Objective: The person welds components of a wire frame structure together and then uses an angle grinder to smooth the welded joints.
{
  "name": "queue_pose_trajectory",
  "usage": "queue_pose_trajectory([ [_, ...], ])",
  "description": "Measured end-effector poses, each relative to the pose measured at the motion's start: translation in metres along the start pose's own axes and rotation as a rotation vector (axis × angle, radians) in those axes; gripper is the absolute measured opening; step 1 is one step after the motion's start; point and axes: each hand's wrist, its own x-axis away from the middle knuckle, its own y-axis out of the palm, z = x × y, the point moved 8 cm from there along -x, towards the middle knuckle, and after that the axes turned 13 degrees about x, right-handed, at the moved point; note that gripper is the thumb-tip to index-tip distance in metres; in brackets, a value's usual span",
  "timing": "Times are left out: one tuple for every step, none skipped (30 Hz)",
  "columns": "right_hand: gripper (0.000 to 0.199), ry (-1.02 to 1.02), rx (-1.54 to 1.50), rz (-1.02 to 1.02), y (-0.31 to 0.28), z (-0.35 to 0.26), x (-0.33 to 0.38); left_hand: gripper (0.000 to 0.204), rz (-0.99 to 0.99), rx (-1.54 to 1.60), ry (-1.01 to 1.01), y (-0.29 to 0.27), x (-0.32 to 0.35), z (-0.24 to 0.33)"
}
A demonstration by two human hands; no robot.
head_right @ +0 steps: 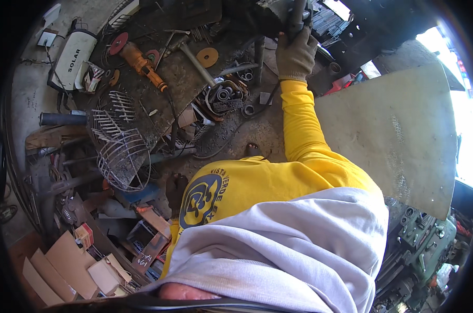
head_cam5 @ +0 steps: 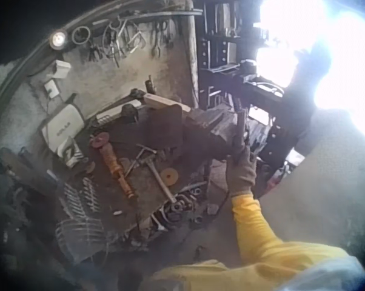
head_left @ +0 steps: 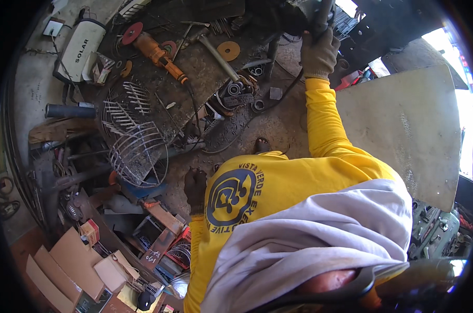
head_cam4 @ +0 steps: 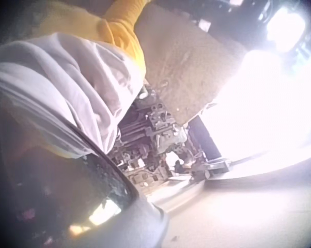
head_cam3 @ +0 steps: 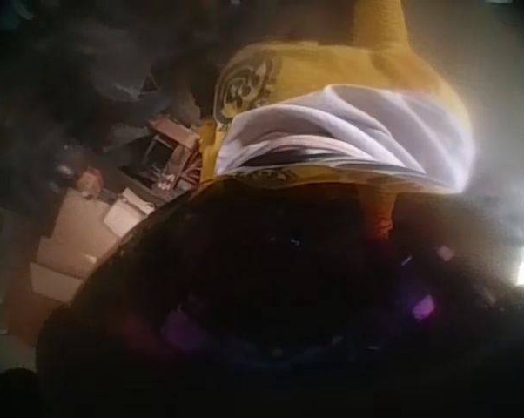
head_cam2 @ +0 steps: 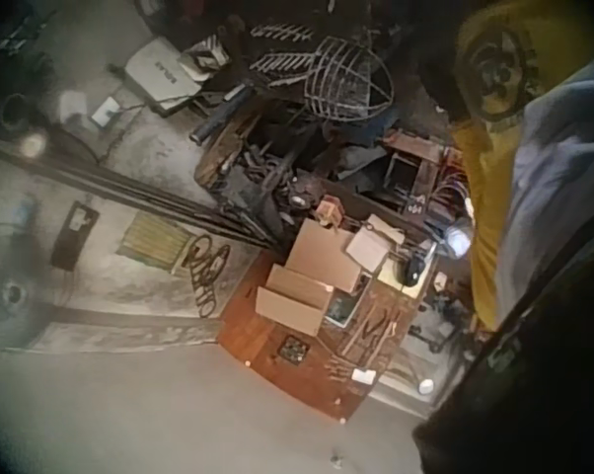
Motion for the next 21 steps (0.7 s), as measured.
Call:
queue_pose_trajectory([
  [0.078, -0.011, -0.024, -0.011, 0.003, 0.002, 0.002, 0.027, -0.009, -0.020, -0.005, 0.001, 0.002, 0.000],
  [0.079, -0.022, -0.051, -0.027, 0.004, 0.003, 0.005, 0.027, -0.009, -0.023, -0.013, -0.001, 0.003, -0.007],
  [0.079, -0.023, -0.050, -0.031, 0.004, 0.002, 0.007, 0.028, -0.015, -0.018, -0.003, -0.004, 0.001, -0.018],
  [0.079, 0.000, -0.056, -0.051, 0.005, 0.002, 0.010, 0.029, -0.022, -0.014, 0.007, -0.008, -0.001, -0.028],
  [0.079, 0.022, -0.060, -0.068, 0.010, 0.003, 0.011, 0.029, -0.024, -0.013, 0.006, -0.006, -0.005, -0.031],
  [0.079, 0.022, -0.057, -0.068, 0.015, 0.002, 0.010, 0.030, -0.011, -0.067, 0.017, -0.005, -0.009, -0.034],
  [0.080, 0.046, -0.071, -0.077, 0.023, 0.004, 0.008, 0.031, 0.003, -0.122, 0.028, -0.004, -0.013, -0.036],
  [0.081, 0.071, -0.071, -0.096, 0.028, 0.010, 0.011, 0.031, -0.006, -0.124, 0.012, -0.001, -0.011, -0.035],
  [0.081, 0.069, -0.060, -0.099, 0.029, 0.013, 0.012, 0.032, -0.025, -0.160, 0.031, 0.005, -0.012, -0.024],
  [0.083, 0.050, -0.045, -0.095, 0.029, 0.014, 0.014, 0.033, -0.045, -0.196, 0.051, 0.011, -0.012, -0.014],
  [0.084, 0.031, -0.038, -0.091, 0.031, 0.012, 0.013, 0.033, -0.044, -0.195, 0.047, 0.012, -0.013, -0.010],
  [0.084, 0.028, -0.037, -0.094, 0.036, 0.014, 0.012, 0.033, -0.048, -0.217, 0.032, 0.015, -0.013, -0.007],
  [0.084, -0.008, -0.038, -0.075, 0.040, 0.014, 0.010, 0.034, -0.053, -0.240, 0.017, 0.017, -0.013, -0.007],
  [0.085, -0.043, -0.045, -0.063, 0.042, 0.011, 0.013, 0.034, -0.043, -0.242, 0.009, 0.011, -0.013, -0.014],
  [0.085, -0.049, -0.041, -0.066, 0.041, 0.011, 0.011, 0.034, -0.054, -0.188, -0.040, 0.011, -0.017, -0.027],
  [0.086, -0.054, -0.049, -0.071, 0.039, 0.008, 0.009, 0.034, -0.063, -0.134, -0.089, 0.010, -0.018, -0.041],
  [0.087, -0.060, -0.054, -0.077, 0.038, 0.008, 0.009, 0.034, -0.065, -0.129, -0.098, 0.013, -0.015, -0.040],
  [0.087, -0.067, -0.055, -0.088, 0.036, 0.005, 0.012, 0.034, -0.041, -0.218, -0.032, 0.013, -0.008, -0.027],
  [0.087, -0.045, -0.056, -0.073, 0.031, 0.004, 0.014, 0.034, -0.017, -0.308, 0.032, 0.014, -0.003, -0.014],
  [0.088, -0.022, -0.065, -0.068, 0.030, 0.003, 0.019, 0.034, 0.001, -0.313, 0.017, 0.012, 0.001, -0.009],
  [0.088, -0.028, -0.073, -0.091, 0.036, 0.004, 0.026, 0.034, -0.005, -0.303, -0.031, 0.013, 0.001, -0.010],
])
